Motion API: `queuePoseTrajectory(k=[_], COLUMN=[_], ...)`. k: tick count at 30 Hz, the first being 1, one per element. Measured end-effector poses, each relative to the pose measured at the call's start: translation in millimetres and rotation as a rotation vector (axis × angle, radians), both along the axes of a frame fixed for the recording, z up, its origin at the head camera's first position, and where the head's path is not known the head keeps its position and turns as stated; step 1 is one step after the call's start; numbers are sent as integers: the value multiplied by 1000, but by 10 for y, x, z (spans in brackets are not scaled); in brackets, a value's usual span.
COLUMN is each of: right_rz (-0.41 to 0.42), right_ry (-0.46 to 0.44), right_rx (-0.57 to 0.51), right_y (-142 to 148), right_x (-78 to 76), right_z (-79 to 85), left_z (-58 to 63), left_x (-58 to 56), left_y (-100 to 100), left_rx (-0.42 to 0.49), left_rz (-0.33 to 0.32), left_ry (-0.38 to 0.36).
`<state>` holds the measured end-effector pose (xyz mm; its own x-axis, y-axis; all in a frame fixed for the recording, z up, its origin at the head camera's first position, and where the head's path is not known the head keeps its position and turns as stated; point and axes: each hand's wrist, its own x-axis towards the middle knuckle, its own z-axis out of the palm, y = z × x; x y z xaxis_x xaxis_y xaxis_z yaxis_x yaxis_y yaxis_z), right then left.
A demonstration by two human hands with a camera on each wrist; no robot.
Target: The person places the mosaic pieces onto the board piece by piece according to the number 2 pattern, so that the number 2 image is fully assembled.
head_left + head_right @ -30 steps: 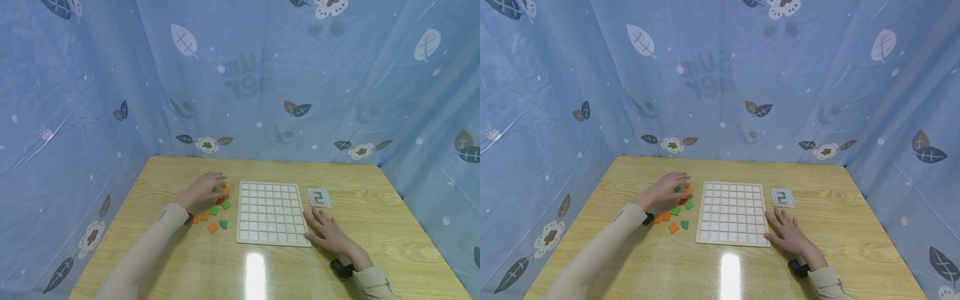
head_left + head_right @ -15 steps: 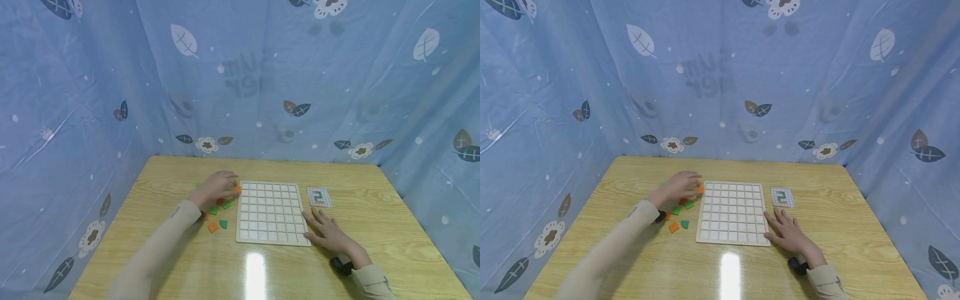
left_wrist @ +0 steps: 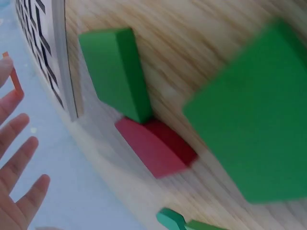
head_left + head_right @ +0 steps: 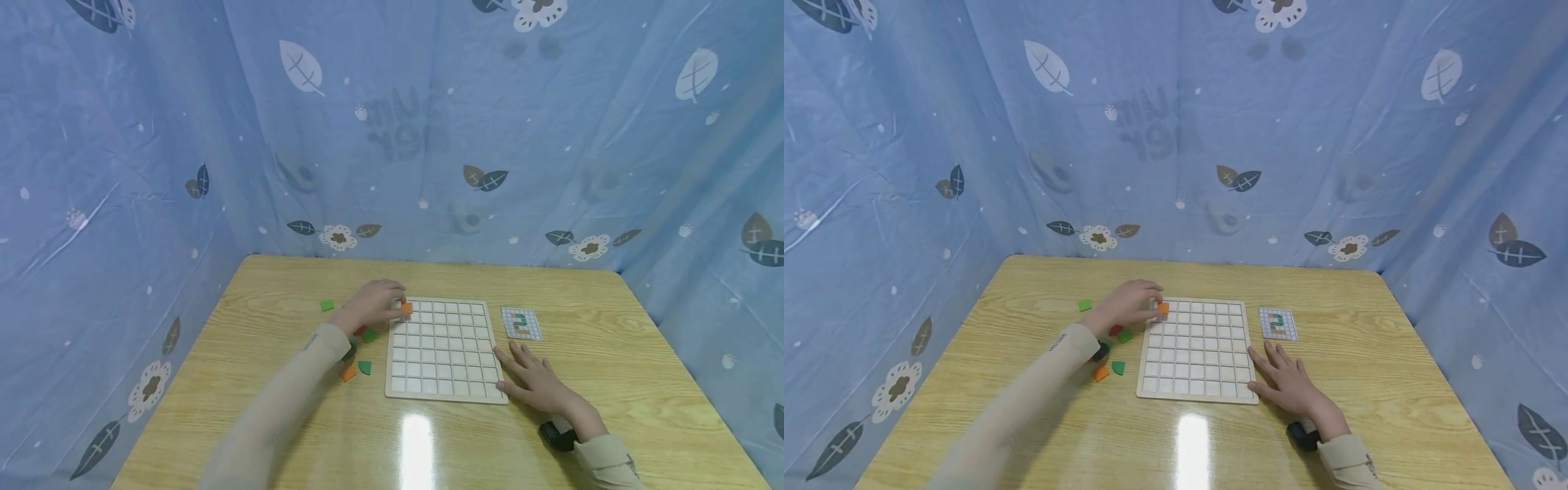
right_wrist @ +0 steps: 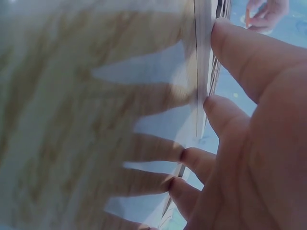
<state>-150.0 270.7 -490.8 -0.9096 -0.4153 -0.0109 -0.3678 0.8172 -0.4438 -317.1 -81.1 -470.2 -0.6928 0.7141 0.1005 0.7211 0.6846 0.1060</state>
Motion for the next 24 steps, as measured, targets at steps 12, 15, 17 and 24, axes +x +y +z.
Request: queuePoseTrajectory(k=[12,15,17,24], right_rz=[-13,-13,-14,-15], right_ry=[4,1,3,23], right_rx=[8,14,5,-9], right_y=[3,4,6,6], right_x=[4,3,0,-10], right_z=[3,8,4,-21], left_z=[-33,-43,-42,-9], left_x=[18,15,13,28], left_y=[163,201,232,336], left_rx=[27,38,32,-20], left_rz=[-62,-78,-75,-27], left_ry=[22,33,36,13])
